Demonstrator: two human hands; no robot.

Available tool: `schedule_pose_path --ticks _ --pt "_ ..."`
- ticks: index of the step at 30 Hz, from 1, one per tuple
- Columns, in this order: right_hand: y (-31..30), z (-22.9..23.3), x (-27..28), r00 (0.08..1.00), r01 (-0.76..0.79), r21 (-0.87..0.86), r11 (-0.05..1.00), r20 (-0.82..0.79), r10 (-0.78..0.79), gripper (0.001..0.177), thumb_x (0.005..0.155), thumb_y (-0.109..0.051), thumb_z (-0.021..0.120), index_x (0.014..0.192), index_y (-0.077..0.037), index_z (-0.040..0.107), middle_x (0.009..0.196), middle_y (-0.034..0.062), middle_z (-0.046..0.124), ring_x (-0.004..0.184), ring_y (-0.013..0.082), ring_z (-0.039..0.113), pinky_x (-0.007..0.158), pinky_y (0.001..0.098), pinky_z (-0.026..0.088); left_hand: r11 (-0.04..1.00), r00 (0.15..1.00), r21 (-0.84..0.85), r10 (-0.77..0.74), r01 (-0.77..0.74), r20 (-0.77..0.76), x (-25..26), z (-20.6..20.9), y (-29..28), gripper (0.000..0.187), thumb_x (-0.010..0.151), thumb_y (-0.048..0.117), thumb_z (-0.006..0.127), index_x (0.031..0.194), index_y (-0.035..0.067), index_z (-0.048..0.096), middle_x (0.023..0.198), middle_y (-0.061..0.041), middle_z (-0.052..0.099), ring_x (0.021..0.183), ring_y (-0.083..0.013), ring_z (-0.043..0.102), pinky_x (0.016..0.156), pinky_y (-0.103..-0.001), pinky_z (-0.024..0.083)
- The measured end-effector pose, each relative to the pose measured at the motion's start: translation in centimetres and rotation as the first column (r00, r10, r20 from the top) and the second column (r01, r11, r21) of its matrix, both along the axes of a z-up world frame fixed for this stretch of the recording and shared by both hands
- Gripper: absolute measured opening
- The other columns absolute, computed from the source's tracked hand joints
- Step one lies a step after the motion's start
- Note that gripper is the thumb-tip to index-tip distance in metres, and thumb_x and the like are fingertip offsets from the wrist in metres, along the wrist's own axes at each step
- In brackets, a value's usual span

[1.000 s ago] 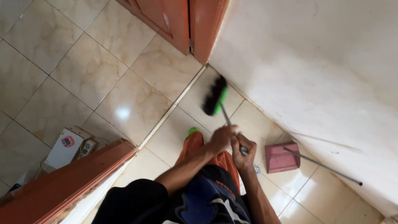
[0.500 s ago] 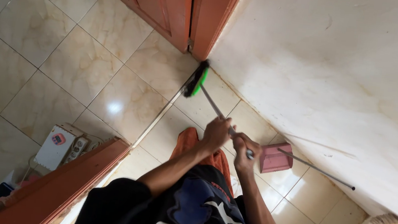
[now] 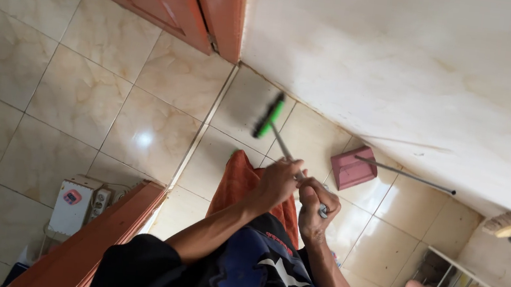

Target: The person sweeps the floor using a broom, places a dustpan onto the ground, and sweeps trash toward and into the dustpan with the broom.

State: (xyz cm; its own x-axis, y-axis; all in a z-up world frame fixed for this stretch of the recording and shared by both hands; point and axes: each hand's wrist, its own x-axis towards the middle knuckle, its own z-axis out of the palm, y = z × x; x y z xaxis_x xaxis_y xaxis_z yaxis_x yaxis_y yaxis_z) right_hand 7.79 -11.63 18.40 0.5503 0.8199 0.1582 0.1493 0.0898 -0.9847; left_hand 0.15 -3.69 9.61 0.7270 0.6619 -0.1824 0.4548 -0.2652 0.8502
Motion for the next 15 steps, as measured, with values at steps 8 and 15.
schedule_pose_path --ticks 8,15 --pt "-0.3 -8.7 2.2 0.957 0.236 -0.171 0.957 -0.130 -0.259 0.033 0.101 -0.012 0.051 0.074 0.004 0.060 0.066 0.0021 0.055 0.059 0.0088 0.046 0.055 0.0277 0.036 0.997 0.997 0.062 0.040 -0.036 -0.068 2.7 -7.9 1.0 0.018 0.087 0.015 0.069 0.099 0.002 0.067 0.088 -0.020 0.067 0.089 -0.0359 0.068 0.078 -0.045 0.055" --pt "-7.2 -7.1 4.7 0.930 0.368 -0.334 0.868 0.122 -0.347 0.023 0.097 -0.010 0.058 0.087 0.009 0.066 0.065 0.0022 0.051 0.063 0.0081 0.043 0.055 0.0282 0.036 0.992 0.997 -0.114 -0.039 0.046 0.068 8.5 -8.6 -6.5 0.023 0.087 0.016 0.072 0.108 0.007 0.070 0.098 -0.019 0.072 0.091 -0.0375 0.069 0.079 -0.044 0.055"
